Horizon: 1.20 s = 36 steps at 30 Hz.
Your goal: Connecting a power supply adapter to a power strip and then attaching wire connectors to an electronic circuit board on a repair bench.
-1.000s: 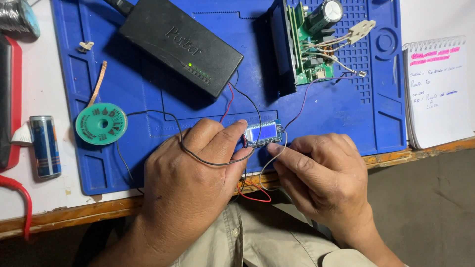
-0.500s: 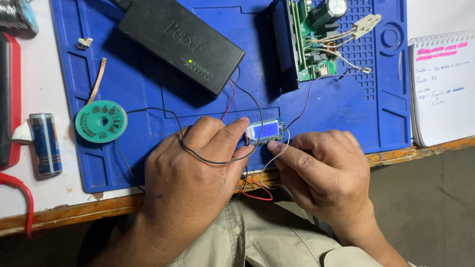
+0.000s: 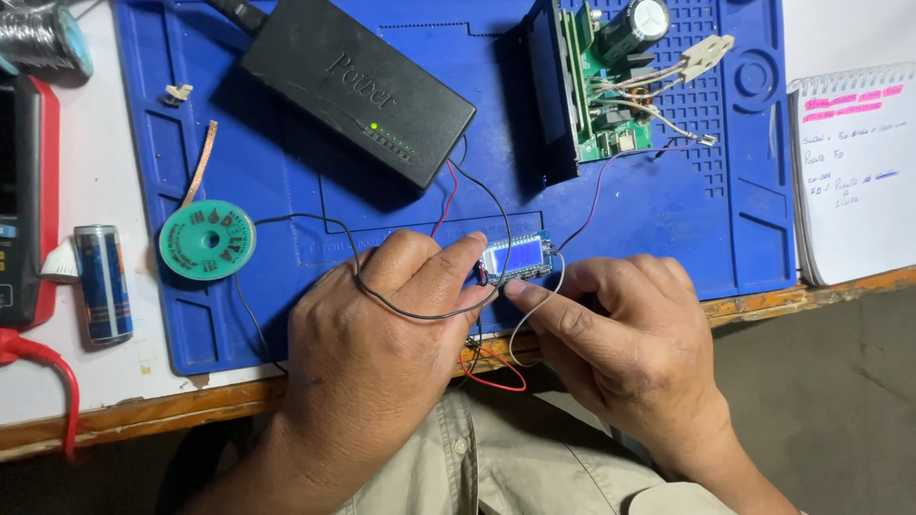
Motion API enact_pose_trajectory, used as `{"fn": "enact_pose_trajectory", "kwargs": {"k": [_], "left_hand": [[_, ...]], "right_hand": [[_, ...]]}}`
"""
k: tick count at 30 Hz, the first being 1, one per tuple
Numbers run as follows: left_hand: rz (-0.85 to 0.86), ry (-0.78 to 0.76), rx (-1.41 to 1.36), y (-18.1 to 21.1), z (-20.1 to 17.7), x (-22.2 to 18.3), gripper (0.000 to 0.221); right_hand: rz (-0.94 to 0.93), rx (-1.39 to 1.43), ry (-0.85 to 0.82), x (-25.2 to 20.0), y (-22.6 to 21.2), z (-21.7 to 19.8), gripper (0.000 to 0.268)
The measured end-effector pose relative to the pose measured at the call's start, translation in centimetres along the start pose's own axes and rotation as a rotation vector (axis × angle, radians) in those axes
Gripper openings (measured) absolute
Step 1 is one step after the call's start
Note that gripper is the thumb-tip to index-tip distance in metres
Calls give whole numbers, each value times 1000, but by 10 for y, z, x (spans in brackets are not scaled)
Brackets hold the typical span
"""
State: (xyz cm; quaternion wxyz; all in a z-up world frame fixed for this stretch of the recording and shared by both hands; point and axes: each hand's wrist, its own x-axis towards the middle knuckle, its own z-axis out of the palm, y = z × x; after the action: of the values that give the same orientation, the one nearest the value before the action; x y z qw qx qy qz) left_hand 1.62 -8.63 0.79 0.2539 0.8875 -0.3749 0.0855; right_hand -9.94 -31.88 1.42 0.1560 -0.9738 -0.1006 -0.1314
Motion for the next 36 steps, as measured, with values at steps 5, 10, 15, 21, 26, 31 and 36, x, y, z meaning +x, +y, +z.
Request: {"fn": "enact_pose_trajectory", "kwargs": {"k": [5, 10, 15, 21, 26, 31, 36], "left_hand": [[6, 7, -3, -1, 1, 0, 41], [4, 2, -27, -1, 0, 0, 43], [-3, 7, -19, -1, 1, 0, 44], [-3, -1, -17, -1, 0, 0, 44], [-16, -9, -8, 0, 0, 0, 48], [-15, -3, -14, -1, 1, 0, 46], [-12, -14, -26, 0, -1, 0, 46]], "right_hand": [[1, -3, 6, -2, 2, 2, 33], [-18, -18, -3, 1, 1, -1, 33], [-34, 2, -19, 5, 1, -4, 33], [-41, -16, 1, 4, 2, -2, 31], [-52, -13, 0, 4, 3, -1, 31], [-59, -19, -16, 3, 5, -2, 32], [-71, -25, -32, 3, 6, -3, 34]]}}
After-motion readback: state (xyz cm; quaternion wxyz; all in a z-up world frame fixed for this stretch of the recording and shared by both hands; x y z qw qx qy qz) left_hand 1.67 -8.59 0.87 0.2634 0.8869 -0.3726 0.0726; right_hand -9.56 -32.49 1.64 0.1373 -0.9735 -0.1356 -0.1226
